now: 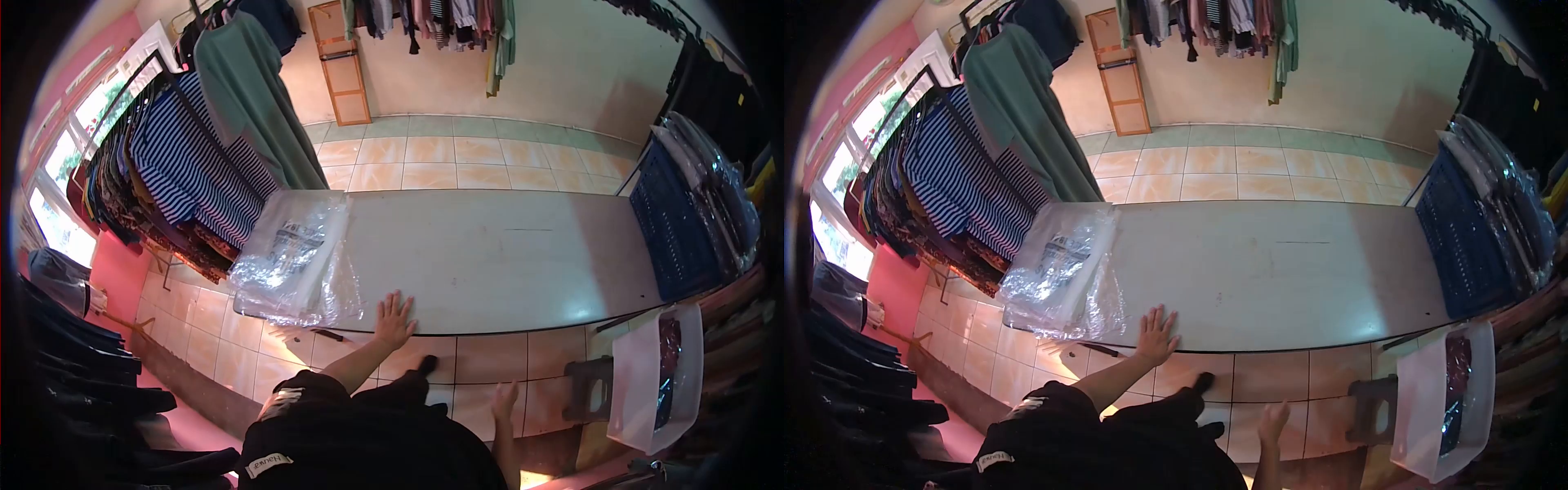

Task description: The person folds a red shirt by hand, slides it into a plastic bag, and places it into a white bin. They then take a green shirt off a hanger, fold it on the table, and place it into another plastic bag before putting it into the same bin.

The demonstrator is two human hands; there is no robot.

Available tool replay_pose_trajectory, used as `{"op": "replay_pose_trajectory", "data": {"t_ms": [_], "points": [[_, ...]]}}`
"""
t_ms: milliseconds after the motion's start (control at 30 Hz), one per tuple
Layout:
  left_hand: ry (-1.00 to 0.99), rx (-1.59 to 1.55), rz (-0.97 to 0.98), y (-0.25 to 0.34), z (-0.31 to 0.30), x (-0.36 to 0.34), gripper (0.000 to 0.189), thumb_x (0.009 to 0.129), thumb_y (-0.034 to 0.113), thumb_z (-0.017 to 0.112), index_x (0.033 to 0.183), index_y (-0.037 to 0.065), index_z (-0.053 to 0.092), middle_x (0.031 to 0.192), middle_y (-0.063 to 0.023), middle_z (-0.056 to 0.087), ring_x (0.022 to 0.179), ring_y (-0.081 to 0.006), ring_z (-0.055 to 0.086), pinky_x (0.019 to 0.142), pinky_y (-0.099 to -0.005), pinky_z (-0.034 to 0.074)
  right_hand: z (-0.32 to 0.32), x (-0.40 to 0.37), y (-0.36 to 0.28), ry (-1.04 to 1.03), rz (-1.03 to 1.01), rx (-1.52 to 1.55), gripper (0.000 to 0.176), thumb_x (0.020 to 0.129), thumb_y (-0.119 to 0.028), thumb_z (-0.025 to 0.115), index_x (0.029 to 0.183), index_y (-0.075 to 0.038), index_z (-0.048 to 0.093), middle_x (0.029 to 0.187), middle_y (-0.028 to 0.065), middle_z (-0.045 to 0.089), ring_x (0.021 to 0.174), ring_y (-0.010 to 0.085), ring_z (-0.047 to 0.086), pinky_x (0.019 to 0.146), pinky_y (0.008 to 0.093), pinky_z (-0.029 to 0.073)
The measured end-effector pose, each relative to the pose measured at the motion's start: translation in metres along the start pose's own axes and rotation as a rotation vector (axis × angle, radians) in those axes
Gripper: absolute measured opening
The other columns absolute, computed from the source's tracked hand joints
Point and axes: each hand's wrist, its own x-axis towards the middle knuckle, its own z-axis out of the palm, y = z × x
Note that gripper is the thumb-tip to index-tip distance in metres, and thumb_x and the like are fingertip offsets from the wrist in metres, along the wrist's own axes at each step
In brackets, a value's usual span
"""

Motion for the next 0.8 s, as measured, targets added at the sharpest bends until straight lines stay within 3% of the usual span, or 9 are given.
{"op": "replay_pose_trajectory", "data": {"t_ms": [100,133,167,233,267,400,567,700,800], "points": [[-0.032,-0.078,0.011,-0.004,0.004,0.002,0.066,0.08,0.043,0.045,0.135,0.014,0.022,0.138,-0.021,0.014,0.127,-0.0382,0.015,0.101,-0.0541,0.012,0.019,-0.037,0.024,-0.039,-0.05,-0.012,0.064,0.078,-0.021,0.054,0.127,0.009,0.024,0.123,0.0312,0.033,0.116,0.0429,0.031,0.099,0.0458,0.024],[-0.018,-0.058,0.037,-0.002,-0.018,0.004,0.059,0.081,0.038,0.048,0.13,0.011,0.029,0.131,-0.0207,0.028,0.121,-0.0365,0.028,0.097,-0.0508,0.023,0.015,-0.04,0.016,-0.043,-0.052,0.017,0.063,0.077,-0.021,0.054,0.125,0.009,0.027,0.121,0.031,0.035,0.114,0.0426,0.033,0.098,0.0456,0.025],[-0.007,-0.06,0.031,-0.009,-0.032,0.004,0.059,0.081,0.038,0.048,0.13,0.011,0.029,0.131,-0.0207,0.028,0.121,-0.0365,0.028,0.097,-0.0508,0.023,0.014,-0.039,0.007,-0.045,-0.055,0.049,0.061,0.076,-0.022,0.055,0.122,0.01,0.029,0.119,0.0309,0.037,0.112,0.0424,0.036,0.098,0.0454,0.025],[0.043,-0.516,0.159,-0.032,-0.06,0.009,0.047,0.078,0.027,0.054,0.119,0.007,0.041,0.12,-0.0155,0.043,0.111,-0.0315,0.041,0.094,-0.0416,0.032,0.015,-0.021,-0.025,0.021,-0.103,0.021,0.052,0.076,-0.017,0.055,0.117,0.009,0.037,0.118,0.0292,0.039,0.109,0.0402,0.04,0.093,0.0431,0.032],[0.233,-0.475,0.241,-0.05,-0.077,0.01,0.039,0.077,0.022,0.056,0.11,0.005,0.046,0.109,-0.0129,0.05,0.103,-0.0293,0.046,0.088,-0.0372,0.038,0.016,-0.009,-0.048,0.044,-0.109,0.087,0.046,0.075,-0.014,0.056,0.114,0.007,0.041,0.114,0.0265,0.043,0.105,0.0374,0.044,0.089,0.0411,0.036],[0.46,-0.481,0.041,-0.168,-0.103,0.001,0.043,0.075,0.023,0.059,0.112,0.005,0.045,0.112,-0.0152,0.048,0.107,-0.0313,0.043,0.091,-0.039,0.035,0.046,0.05,-0.184,0.042,-0.176,0.326,0.028,0.074,-0.005,0.056,0.102,0.002,0.053,0.097,0.0165,0.056,0.089,0.0285,0.055,0.079,0.036,0.044],[0.492,-0.259,-0.291,-0.302,-0.095,-0.035,0.059,0.074,0.034,0.059,0.122,0.006,0.039,0.127,-0.0177,0.036,0.119,-0.0349,0.031,0.097,-0.0497,0.025,0.103,0.113,-0.417,-0.008,-0.829,0.173,0.019,0.073,-0.003,0.056,0.092,-0.001,0.057,0.088,0.014,0.058,0.086,0.0299,0.055,0.076,0.0358,0.044],[0.051,0.012,-0.313,-0.338,-0.06,-0.062,0.075,0.075,0.058,0.043,0.134,0.015,0.024,0.138,-0.016,0.02,0.128,-0.0339,0.018,0.099,-0.0595,0.008,0.145,0.113,-0.609,-0.099,-1.137,0.17,0.019,0.074,-0.008,0.057,0.093,-0.003,0.057,0.091,0.0135,0.057,0.09,0.0306,0.051,0.08,0.036,0.041],[0.125,-0.028,-0.314,-0.336,-0.057,-0.069,0.075,0.074,0.058,0.043,0.135,0.019,0.023,0.138,-0.0152,0.021,0.128,-0.0337,0.018,0.1,-0.0577,0.005,0.173,0.095,-0.719,-0.139,-1.362,0.142,0.02,0.076,-0.014,0.058,0.094,-0.003,0.057,0.093,0.0131,0.056,0.093,0.0301,0.049,0.081,0.0367,0.04]]}}
